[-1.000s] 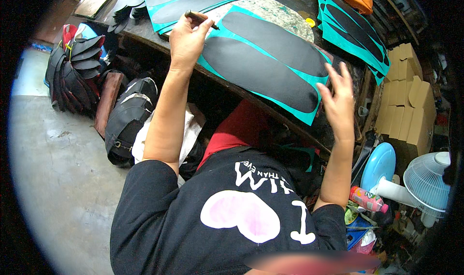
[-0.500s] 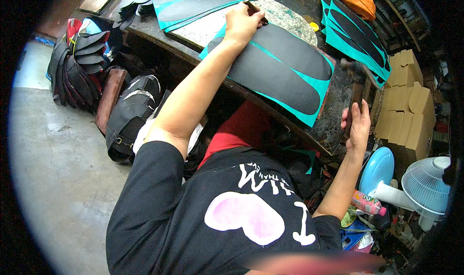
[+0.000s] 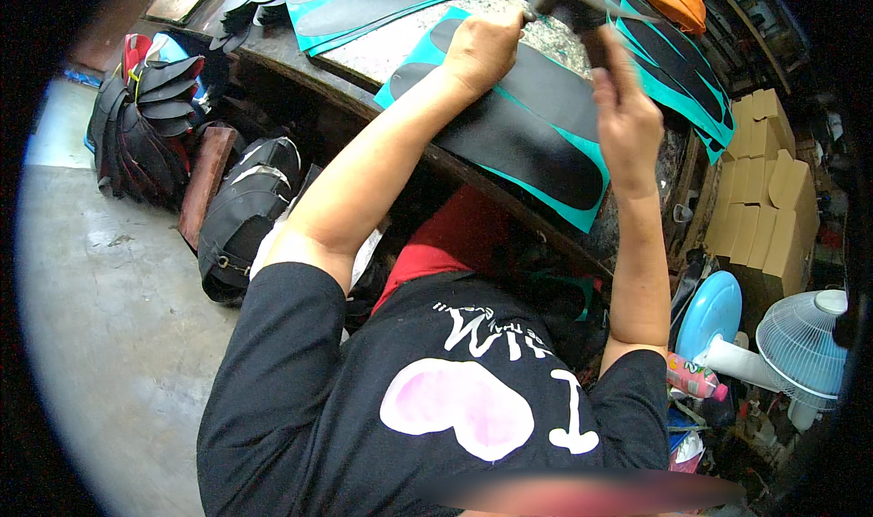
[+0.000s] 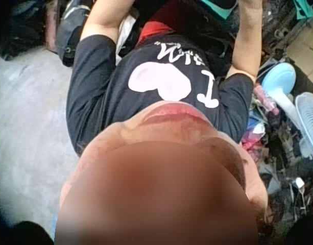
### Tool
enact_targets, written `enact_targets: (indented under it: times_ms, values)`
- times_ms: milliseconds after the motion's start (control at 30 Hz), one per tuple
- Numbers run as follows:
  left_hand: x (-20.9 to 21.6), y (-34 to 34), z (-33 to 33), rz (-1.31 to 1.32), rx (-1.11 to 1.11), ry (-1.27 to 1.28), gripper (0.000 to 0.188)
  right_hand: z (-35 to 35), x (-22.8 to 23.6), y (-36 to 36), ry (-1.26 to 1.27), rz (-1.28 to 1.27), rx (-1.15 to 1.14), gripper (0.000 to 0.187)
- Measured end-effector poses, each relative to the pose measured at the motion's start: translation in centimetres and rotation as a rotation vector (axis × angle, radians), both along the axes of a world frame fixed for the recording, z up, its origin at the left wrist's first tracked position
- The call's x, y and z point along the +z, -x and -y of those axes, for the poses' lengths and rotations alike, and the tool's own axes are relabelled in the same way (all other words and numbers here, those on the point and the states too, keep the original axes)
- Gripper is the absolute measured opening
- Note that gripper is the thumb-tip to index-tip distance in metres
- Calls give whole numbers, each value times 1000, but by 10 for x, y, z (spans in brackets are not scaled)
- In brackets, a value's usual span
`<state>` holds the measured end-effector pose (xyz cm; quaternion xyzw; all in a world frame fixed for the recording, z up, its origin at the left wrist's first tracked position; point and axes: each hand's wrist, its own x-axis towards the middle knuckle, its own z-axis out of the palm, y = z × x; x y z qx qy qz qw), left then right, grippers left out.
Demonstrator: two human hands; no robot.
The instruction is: The person repeatedly uses a hammer and a small punch tool to create rows of holes along the edges of black and teal insoles placed on a wooden block. The person handles multiple insoles one at a time, repositioning them as needed while continuing the punching process.
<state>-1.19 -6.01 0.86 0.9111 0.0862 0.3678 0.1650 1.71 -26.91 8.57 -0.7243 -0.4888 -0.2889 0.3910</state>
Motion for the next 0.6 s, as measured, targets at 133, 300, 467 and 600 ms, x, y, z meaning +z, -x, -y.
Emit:
enact_targets:
  times_ms: [133, 300, 467, 600]
  values:
    - [-7, -4, -17, 93, 54, 546, 24, 17, -24, -9, 237, -592, -233, 44]
    - [-15, -5, -26, 99, -170, 926, 20, 35, -10, -11, 88, -580, -81, 45]
    - [-6, -2, -16, 95, -75, 292, 19, 25, 12, 5, -83, -423, -8, 46]
    - [-2, -3, -4, -21, -62, -91, 19, 18, -8, 3, 212, -345, -143, 44]
